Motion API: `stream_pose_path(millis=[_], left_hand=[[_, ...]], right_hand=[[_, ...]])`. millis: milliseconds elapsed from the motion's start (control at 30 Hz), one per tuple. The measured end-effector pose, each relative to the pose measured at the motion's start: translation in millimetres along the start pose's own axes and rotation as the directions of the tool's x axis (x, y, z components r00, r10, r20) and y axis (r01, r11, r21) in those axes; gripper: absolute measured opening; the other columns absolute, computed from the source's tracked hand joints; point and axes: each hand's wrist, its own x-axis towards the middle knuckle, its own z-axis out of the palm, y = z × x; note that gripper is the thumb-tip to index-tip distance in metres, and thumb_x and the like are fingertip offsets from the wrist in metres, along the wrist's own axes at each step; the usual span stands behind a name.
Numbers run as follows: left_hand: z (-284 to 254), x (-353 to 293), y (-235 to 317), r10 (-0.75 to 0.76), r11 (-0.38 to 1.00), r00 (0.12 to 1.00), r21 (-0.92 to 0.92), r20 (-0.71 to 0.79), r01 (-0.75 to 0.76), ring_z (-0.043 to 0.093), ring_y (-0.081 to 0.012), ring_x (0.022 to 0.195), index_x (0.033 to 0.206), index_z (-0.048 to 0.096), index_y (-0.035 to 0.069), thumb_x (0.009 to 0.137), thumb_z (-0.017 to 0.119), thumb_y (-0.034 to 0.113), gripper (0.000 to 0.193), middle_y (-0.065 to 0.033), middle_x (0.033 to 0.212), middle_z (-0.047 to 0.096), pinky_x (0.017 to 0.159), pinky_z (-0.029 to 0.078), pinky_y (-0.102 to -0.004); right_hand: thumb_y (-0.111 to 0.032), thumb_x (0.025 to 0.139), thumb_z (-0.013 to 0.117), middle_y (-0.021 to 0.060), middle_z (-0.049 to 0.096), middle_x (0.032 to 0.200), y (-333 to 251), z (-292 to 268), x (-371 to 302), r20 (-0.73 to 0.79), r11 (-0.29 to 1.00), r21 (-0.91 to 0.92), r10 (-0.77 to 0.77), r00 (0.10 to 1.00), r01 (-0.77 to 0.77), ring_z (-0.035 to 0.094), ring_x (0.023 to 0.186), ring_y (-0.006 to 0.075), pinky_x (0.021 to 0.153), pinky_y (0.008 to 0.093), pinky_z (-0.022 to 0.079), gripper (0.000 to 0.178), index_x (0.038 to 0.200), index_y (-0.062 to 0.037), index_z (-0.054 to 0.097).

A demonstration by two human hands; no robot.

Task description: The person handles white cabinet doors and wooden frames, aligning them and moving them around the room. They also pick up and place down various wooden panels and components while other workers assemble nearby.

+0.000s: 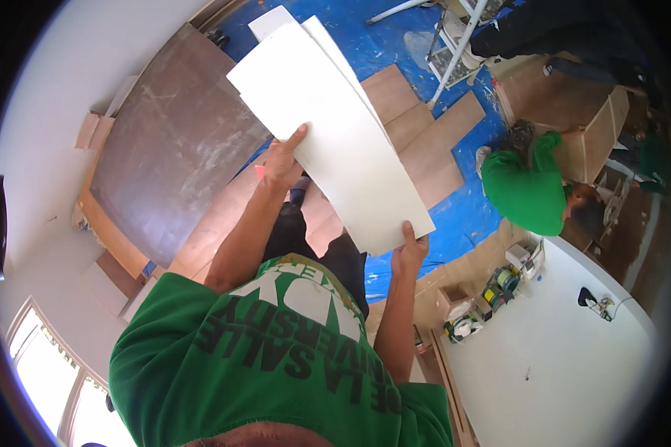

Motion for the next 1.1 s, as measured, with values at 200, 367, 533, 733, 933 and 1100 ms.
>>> stream_pose_path(millis=[200, 367, 533, 733, 933, 1100], left_hand=[[40.1, -35.0, 40.5, -0.039, 0.998, 0.996, 0.044, 0.085, 0.036, 0.060, -0.0204, 0.101, 0.119, 0.053, -0.003, 0.095, 0.054, 0.020, 0.033, -0.0119, 0.114, 0.060, 0.088, 0.051, -0.0339], [64.1, -61.4, 53.2, 0.004, 1.000, 0.984, 0.012, 0.179, -0.007, 0.061, -0.0192, 0.097, 0.116, 0.054, -0.003, 0.098, 0.048, 0.024, 0.033, -0.0125, 0.111, 0.061, 0.085, 0.052, -0.0322], [69.5, -83.3, 31.4, 0.165, 0.972, 0.980, 0.147, 0.114, -0.181, 0.063, -0.0178, 0.091, 0.108, 0.058, -0.003, 0.097, 0.049, 0.014, 0.023, -0.0121, 0.106, 0.064, 0.080, 0.053, -0.0301], [70.3, -126.5, -10.8, 0.253, 0.959, 0.959, 0.096, 0.124, -0.266, 0.065, -0.0204, 0.086, 0.110, 0.056, -0.005, 0.095, 0.051, 0.012, 0.023, -0.0126, 0.103, 0.064, 0.076, 0.055, -0.0326], [67.2, -173.9, -40.8, 0.139, 0.980, 0.976, 0.122, 0.167, -0.160, 0.064, -0.0257, 0.090, 0.112, 0.052, -0.005, 0.094, 0.054, 0.017, 0.028, -0.0158, 0.105, 0.062, 0.078, 0.056, -0.0369], [61.2, -203.3, -56.3, 0.184, 0.970, 0.961, 0.120, 0.204, -0.211, 0.063, -0.0245, 0.092, 0.115, 0.048, -0.007, 0.095, 0.051, 0.013, 0.029, -0.0155, 0.108, 0.060, 0.078, 0.055, -0.0361]], right_hand=[[-0.004, 0.089, 0.059, 0.0134, 0.056, 0.117, 3.8, -3.5, -40.1, -0.073, 0.992, 0.088, -0.083, 0.994, 0.089, 0.058, 0.103, 0.0235, 0.091, 0.0372, 0.049, 0.035, 0.122, 0.0019, 0.046], [-0.005, 0.092, 0.052, 0.0149, 0.053, 0.124, -5.5, -5.8, -65.5, -0.050, 0.964, 0.209, -0.160, 0.986, 0.167, 0.055, 0.111, 0.0272, 0.097, 0.0412, 0.047, 0.038, 0.128, 0.0014, 0.042], [-0.003, 0.092, 0.051, 0.0155, 0.051, 0.127, -18.0, -39.9, -80.5, -0.059, 0.921, 0.295, -0.247, 0.967, 0.254, 0.052, 0.115, 0.0285, 0.099, 0.0427, 0.045, 0.038, 0.129, 0.0022, 0.041], [-0.001, 0.091, 0.052, 0.0163, 0.050, 0.128, -32.8, -102.5, -113.8, -0.084, 0.894, 0.327, -0.296, 0.952, 0.307, 0.052, 0.115, 0.0283, 0.100, 0.0428, 0.044, 0.038, 0.128, 0.0023, 0.041], [-0.002, 0.092, 0.051, 0.0166, 0.050, 0.127, -21.8, -156.6, -150.8, -0.128, 0.846, 0.417, -0.308, 0.943, 0.333, 0.052, 0.115, 0.0283, 0.099, 0.0431, 0.044, 0.037, 0.128, 0.0018, 0.042], [-0.002, 0.093, 0.049, 0.0165, 0.051, 0.126, -2.6, -182.5, -163.4, -0.208, 0.849, 0.408, -0.272, 0.940, 0.336, 0.053, 0.113, 0.0284, 0.098, 0.0423, 0.045, 0.035, 0.128, 0.0020, 0.042]])
